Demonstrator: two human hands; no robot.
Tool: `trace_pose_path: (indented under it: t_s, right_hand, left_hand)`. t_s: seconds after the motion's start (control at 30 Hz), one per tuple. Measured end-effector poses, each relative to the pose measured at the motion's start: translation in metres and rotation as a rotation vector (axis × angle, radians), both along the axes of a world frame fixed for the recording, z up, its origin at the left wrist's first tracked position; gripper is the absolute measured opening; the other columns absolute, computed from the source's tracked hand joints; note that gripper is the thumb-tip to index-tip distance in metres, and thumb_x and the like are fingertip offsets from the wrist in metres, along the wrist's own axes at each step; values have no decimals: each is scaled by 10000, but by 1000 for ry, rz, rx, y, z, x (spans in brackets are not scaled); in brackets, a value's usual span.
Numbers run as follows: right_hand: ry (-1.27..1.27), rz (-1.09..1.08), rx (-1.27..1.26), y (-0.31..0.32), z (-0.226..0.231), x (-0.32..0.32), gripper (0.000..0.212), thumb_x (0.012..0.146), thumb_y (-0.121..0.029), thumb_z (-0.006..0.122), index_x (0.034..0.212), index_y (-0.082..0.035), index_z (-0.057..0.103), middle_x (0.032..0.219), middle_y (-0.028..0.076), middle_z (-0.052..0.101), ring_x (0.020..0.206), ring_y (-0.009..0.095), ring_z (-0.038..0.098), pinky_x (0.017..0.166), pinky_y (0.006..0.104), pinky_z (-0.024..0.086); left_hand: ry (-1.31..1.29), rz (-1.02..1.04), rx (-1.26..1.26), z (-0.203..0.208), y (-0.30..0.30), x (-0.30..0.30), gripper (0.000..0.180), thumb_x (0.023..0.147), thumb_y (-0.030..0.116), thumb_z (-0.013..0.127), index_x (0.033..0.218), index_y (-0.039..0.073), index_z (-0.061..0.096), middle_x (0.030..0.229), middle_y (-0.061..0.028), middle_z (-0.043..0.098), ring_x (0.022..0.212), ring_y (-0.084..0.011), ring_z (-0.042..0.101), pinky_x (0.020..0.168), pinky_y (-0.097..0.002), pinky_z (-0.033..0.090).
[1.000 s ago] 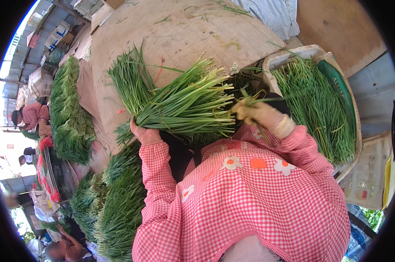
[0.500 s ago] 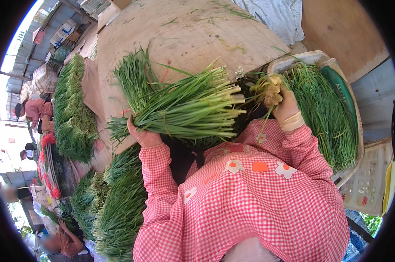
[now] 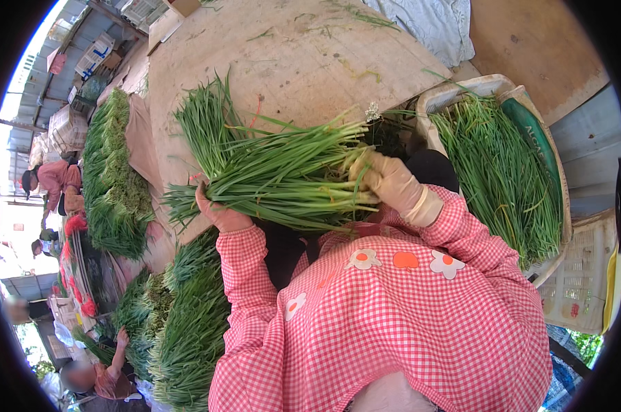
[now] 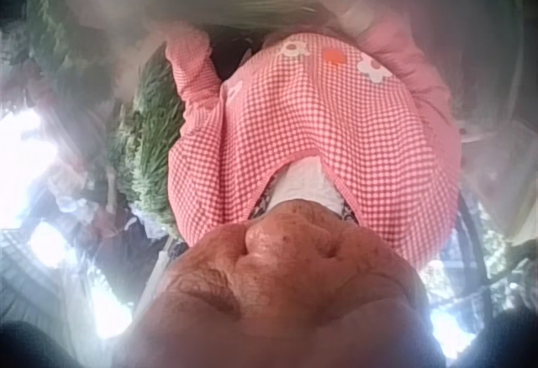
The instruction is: The person is bundling chives by hand, removing yellowed leaves, and tying small bunches together with thin yellow strips.
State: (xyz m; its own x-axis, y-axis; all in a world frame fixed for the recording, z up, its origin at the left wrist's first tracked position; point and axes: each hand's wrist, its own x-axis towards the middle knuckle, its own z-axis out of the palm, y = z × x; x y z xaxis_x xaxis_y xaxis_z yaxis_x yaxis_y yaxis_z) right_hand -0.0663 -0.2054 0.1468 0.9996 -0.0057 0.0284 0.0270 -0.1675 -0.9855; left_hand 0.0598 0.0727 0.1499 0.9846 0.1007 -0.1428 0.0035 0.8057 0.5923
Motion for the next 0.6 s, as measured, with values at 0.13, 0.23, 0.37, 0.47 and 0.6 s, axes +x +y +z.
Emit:
trace_pose_path:
  t_s: [0.13, 0.23, 0.37, 0.47, 0.6]
  right_hand:
    - [24, 7, -283, -7, 3, 14, 399, 894, -357, 493, 1045, 2, 578, 920, 187, 625, 876, 303, 605, 777, 334, 462]
    - [103, 259, -446, 3, -17, 28, 475, 878, -394, 501, 1094, 25, 558, 1017, 227, 597, 935, 329, 579, 809, 343, 445]
    - [280, 141, 329, 29, -17, 33, 395, 843, -291, 604, 1113, -4, 569, 1040, 138, 622, 932, 243, 580, 859, 327, 430]
    - [403, 167, 728, 23, -11, 25, 288, 839, -191, 617, 1076, -28, 595, 992, 56, 627, 878, 147, 571, 800, 281, 452]
    - [293, 45, 909, 6, 21, 13, 198, 855, -120, 563, 1029, -28, 569, 909, 44, 613, 822, 157, 576, 725, 296, 476]
  left_hand:
    - [-32, 50, 19, -2, 0, 1, 183, 872, 232, 457, 816, 103, 574, 799, -28, 617, 755, -190, 593, 729, -356, 493]
    - [-42, 1, 17, -2, -2, -2, 169, 865, 238, 467, 818, 111, 567, 808, -24, 620, 763, -186, 595, 716, -365, 497]
    - [-86, -126, -26, -9, 2, -2, 193, 862, 268, 464, 854, 106, 568, 855, -48, 624, 809, -202, 599, 721, -389, 501]
    - [-64, -71, 17, -12, 5, -3, 253, 871, 289, 434, 913, 87, 581, 904, -79, 625, 848, -233, 598, 751, -410, 498]
    - [-33, -104, -33, -24, 19, 3, 308, 861, 296, 416, 963, 62, 590, 948, -108, 627, 876, -276, 595, 786, -437, 491]
